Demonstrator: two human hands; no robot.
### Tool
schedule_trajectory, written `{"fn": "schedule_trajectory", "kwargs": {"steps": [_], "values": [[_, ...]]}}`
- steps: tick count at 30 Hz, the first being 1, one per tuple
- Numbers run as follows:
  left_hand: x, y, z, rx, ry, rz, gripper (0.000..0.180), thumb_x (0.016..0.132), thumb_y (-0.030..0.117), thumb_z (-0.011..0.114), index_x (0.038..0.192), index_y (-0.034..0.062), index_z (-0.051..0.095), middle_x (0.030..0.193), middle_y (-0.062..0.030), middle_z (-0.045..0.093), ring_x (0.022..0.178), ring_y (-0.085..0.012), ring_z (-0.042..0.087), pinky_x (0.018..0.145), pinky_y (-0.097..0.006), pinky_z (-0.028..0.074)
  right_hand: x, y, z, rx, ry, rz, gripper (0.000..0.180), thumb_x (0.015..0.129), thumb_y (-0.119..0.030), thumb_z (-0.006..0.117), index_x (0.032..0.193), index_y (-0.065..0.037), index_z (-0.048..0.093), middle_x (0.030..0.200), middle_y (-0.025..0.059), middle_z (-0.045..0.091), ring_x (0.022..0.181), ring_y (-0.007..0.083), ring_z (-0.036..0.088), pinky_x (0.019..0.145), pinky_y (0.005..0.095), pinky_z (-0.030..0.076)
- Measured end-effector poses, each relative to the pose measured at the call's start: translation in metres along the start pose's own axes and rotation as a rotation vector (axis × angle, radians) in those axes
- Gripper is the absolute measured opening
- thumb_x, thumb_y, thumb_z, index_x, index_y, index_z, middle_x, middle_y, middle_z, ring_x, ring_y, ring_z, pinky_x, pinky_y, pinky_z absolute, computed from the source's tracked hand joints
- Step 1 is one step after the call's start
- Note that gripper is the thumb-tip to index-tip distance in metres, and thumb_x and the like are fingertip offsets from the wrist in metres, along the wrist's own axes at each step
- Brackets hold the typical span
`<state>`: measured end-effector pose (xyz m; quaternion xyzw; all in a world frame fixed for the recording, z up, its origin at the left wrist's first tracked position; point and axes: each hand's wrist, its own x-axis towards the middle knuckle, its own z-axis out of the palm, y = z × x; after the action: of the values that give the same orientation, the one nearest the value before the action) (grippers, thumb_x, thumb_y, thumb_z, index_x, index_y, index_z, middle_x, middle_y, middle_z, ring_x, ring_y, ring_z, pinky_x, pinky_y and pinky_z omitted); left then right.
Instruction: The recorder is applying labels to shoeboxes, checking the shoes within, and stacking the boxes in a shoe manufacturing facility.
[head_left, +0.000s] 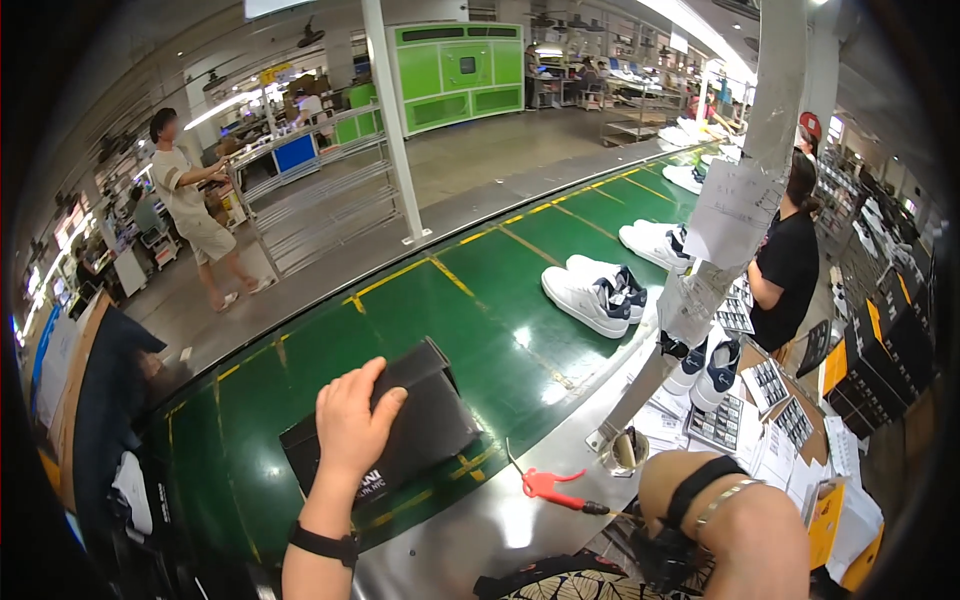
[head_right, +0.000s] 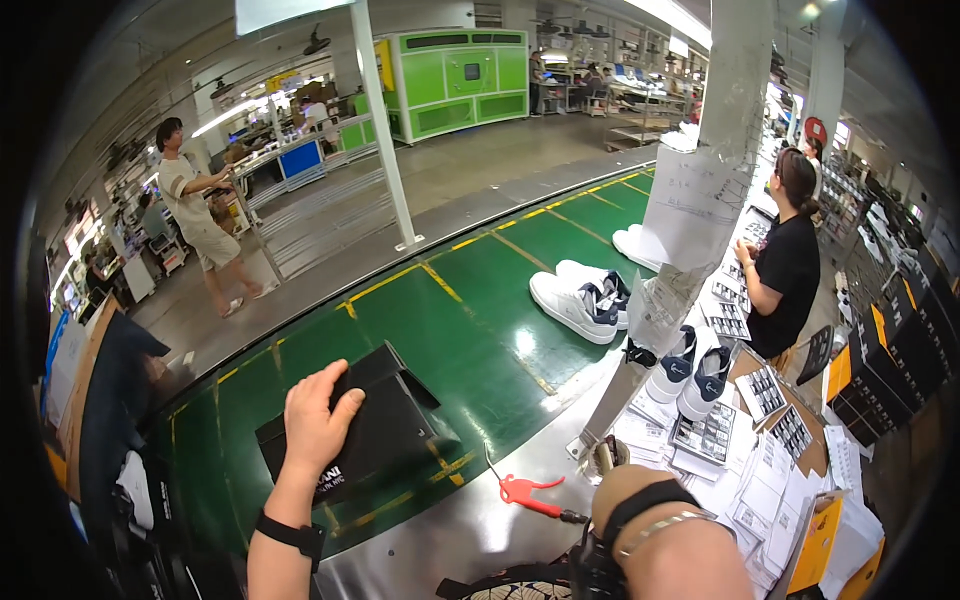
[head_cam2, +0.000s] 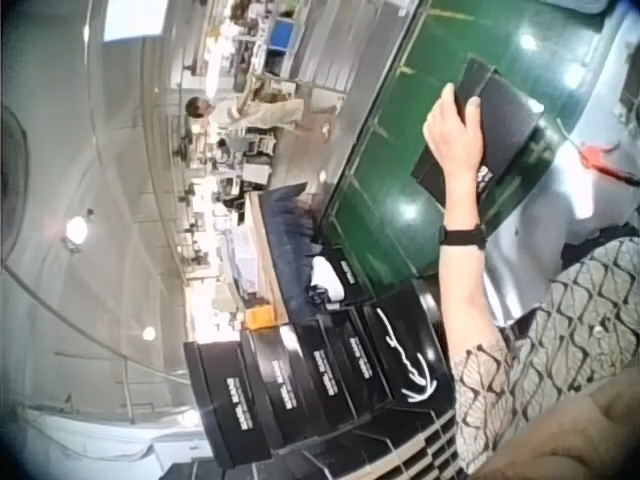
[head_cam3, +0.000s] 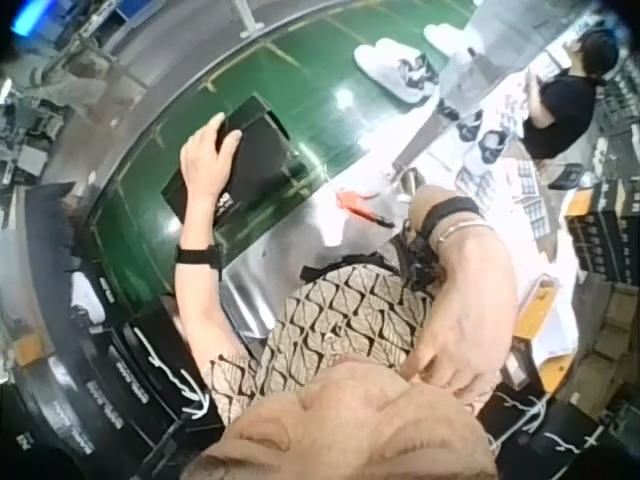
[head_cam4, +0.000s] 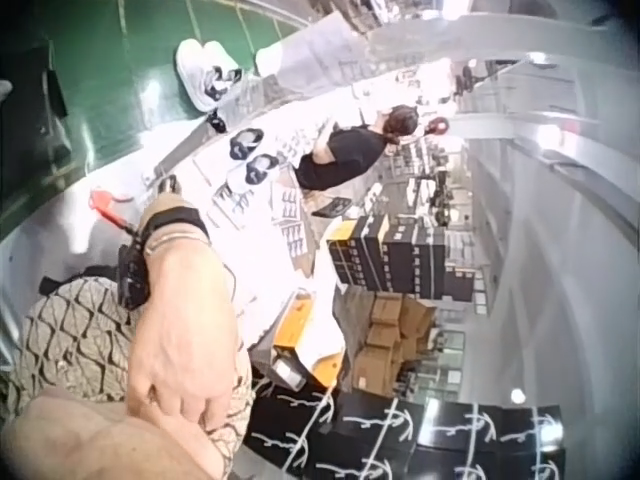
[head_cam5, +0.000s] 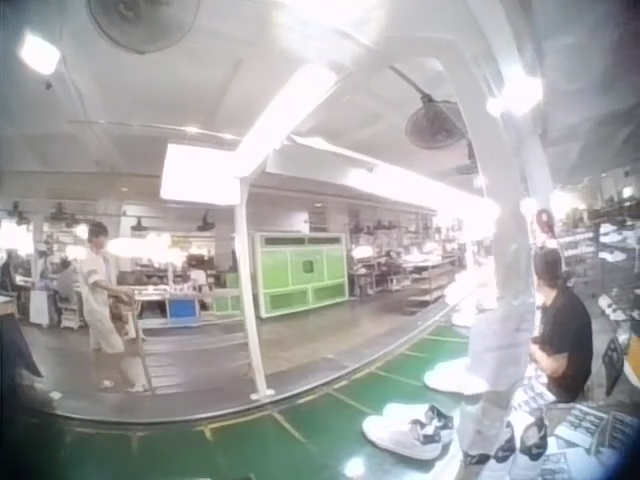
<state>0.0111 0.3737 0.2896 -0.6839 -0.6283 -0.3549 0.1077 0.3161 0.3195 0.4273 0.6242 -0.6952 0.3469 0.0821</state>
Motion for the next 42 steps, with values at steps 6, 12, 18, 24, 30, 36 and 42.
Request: {"fn": "schedule_trajectory", "kwargs": {"steps": [6,12,18,24,30,36,42], "values": [[0.015,0.026,0.025,-0.017,-0.087,0.038,0.038,0.076,0.028,0.061,0.105,0.0054,0.056,0.098,-0.0108,0.059,0.091,-0.0279,0.054,0.082,-0.038,0.038,-0.079,0.039,-0.032,0.107,0.297,0.208,0.029,0.091,-0.022,0.044,0.108,-0.001,0.054,0.09,0.0088,0.057,0.086,0.0216,0.054,0.089,0.046,0.036],[0.011,-0.005,0.019,-0.053,-0.098,-0.046,0.04,0.071,0.026,0.067,0.103,0.0043,0.058,0.098,-0.0098,0.06,0.091,-0.0262,0.055,0.084,-0.037,0.038,-0.185,0.075,-0.023,-0.156,1.507,0.971,0.014,0.072,-0.006,0.068,0.076,-0.005,0.055,0.067,-0.0027,0.051,0.061,0.0032,0.047,0.052,0.0181,0.036],[0.029,-0.017,0.022,-0.088,-0.169,-0.165,0.04,0.07,0.021,0.066,0.105,0.0031,0.057,0.098,-0.012,0.06,0.092,-0.0278,0.054,0.084,-0.037,0.039,-0.351,0.129,-0.024,-0.151,2.107,1.475,0.025,0.074,-0.028,0.069,0.074,-0.007,0.055,0.063,-0.003,0.049,0.056,0.0058,0.043,0.048,0.0212,0.034],[0.038,-0.028,0.028,-0.092,-0.211,-0.232,0.04,0.068,0.018,0.067,0.103,0.0028,0.057,0.098,-0.0118,0.06,0.091,-0.0274,0.054,0.084,-0.036,0.039,-0.494,0.114,0.006,-1.112,2.017,2.194,0.029,0.075,-0.031,0.058,0.081,-0.003,0.059,0.076,0.0184,0.061,0.074,0.0356,0.058,0.072,0.0411,0.045],[0.047,-0.033,0.013,-0.054,-0.387,-0.21,0.039,0.081,0.017,0.06,0.115,0.0006,0.052,0.111,-0.0176,0.055,0.102,-0.0307,0.051,0.089,-0.036,0.039,-0.538,0.088,0.004,-1.191,1.656,2.694,0.029,0.073,-0.017,0.05,0.097,-0.005,0.059,0.104,0.0198,0.057,0.1,0.0357,0.052,0.088,0.041,0.041],[0.049,-0.033,0.016,-0.026,-0.386,-0.217,0.038,0.077,0.013,0.063,0.112,0.0016,0.055,0.107,-0.0159,0.057,0.1,-0.0304,0.052,0.088,-0.036,0.039,-0.577,0.048,0.011,-1.237,1.736,2.738,0.029,0.072,-0.01,0.045,0.097,0.0,0.058,0.107,0.0215,0.055,0.103,0.0353,0.051,0.089,0.0402,0.04],[0.052,-0.032,0.017,-0.008,-0.418,-0.255,0.037,0.077,0.015,0.062,0.111,0.0008,0.055,0.108,-0.0157,0.057,0.101,-0.0301,0.051,0.089,-0.036,0.039,-0.59,0.038,0.003,-0.826,1.809,2.876,0.061,0.072,-0.014,0.044,0.132,-0.01,0.033,0.123,0.0176,0.048,0.124,0.0368,0.029,0.1,0.0416,0.029]]}}
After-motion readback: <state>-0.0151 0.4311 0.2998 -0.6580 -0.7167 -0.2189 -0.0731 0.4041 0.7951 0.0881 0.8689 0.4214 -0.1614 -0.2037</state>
